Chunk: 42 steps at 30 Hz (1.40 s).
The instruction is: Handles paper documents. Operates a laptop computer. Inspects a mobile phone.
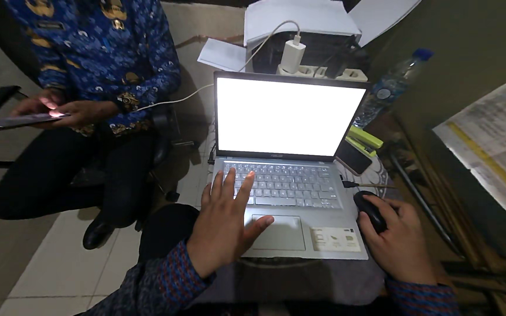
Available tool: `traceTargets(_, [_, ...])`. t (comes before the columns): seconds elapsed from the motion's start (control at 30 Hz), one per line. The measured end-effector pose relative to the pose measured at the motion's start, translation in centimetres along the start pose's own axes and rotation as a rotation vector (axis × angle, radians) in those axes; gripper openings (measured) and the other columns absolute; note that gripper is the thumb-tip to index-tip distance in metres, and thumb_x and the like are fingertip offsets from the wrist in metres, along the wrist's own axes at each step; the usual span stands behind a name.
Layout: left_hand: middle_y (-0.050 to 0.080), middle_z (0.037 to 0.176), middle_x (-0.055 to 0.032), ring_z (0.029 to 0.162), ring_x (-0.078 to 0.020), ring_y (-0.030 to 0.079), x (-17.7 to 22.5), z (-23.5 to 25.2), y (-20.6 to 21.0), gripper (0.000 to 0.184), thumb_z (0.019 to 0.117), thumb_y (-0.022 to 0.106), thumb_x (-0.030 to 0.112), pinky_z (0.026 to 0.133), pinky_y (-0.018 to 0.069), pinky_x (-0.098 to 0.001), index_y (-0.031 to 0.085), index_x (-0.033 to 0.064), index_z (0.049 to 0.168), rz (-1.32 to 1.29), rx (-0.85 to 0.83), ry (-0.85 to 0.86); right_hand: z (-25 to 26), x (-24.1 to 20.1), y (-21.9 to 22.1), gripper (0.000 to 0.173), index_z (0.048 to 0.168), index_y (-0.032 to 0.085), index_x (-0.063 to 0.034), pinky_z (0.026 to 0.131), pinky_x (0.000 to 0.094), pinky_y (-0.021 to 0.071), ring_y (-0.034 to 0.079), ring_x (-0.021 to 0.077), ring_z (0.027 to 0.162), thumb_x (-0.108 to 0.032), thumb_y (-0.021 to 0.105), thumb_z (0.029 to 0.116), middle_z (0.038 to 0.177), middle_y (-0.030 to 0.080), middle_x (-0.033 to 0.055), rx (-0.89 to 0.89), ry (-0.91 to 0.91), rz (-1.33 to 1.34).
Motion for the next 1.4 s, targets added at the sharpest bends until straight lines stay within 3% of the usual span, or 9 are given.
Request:
traceTargets(0.6, [0.037, 0.161, -0.0200, 0.148, -0.0461, 0.033, 0.02, 0.08, -0.09, 0.099, 0.0861, 0.030, 0.090, 0.112, 0.0333, -0.0692, 0.035, 0.0251, 0.161, -0.007, -0.002, -0.001, -0.09, -0.18, -0.10, 0.045, 0.122, 0.073, -0.0174, 0.079, 0.0515, 0.0519, 0.061, 0.0347, 0.099, -0.043, 0.055, 0.0897, 0.114, 0.062, 0.0203, 0.018, -0.003, 0.000])
traceTargets(1.4, [0.036, 0.162, -0.0205, 0.149, -0.0464, 0.032, 0.07, 0.04, 0.03, 0.099, 0.0863, 0.030, 0.090, 0.113, 0.0327, -0.0697, 0.034, 0.0254, 0.161, -0.005, -0.001, -0.003, -0.24, -0.19, -0.32, 0.046, 0.123, 0.072, -0.0164, 0.080, 0.0553, 0.0521, 0.062, 0.0389, 0.100, -0.043, 0.055, 0.0898, 0.115, 0.062, 0.0231, 0.020, 0.000, -0.027])
Point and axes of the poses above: each hand's wrist, its own z-axis towards the middle knuckle, its own y-axis out of the palm, x = y × z, the point moved 2 cm from there along z, towards the middle knuckle
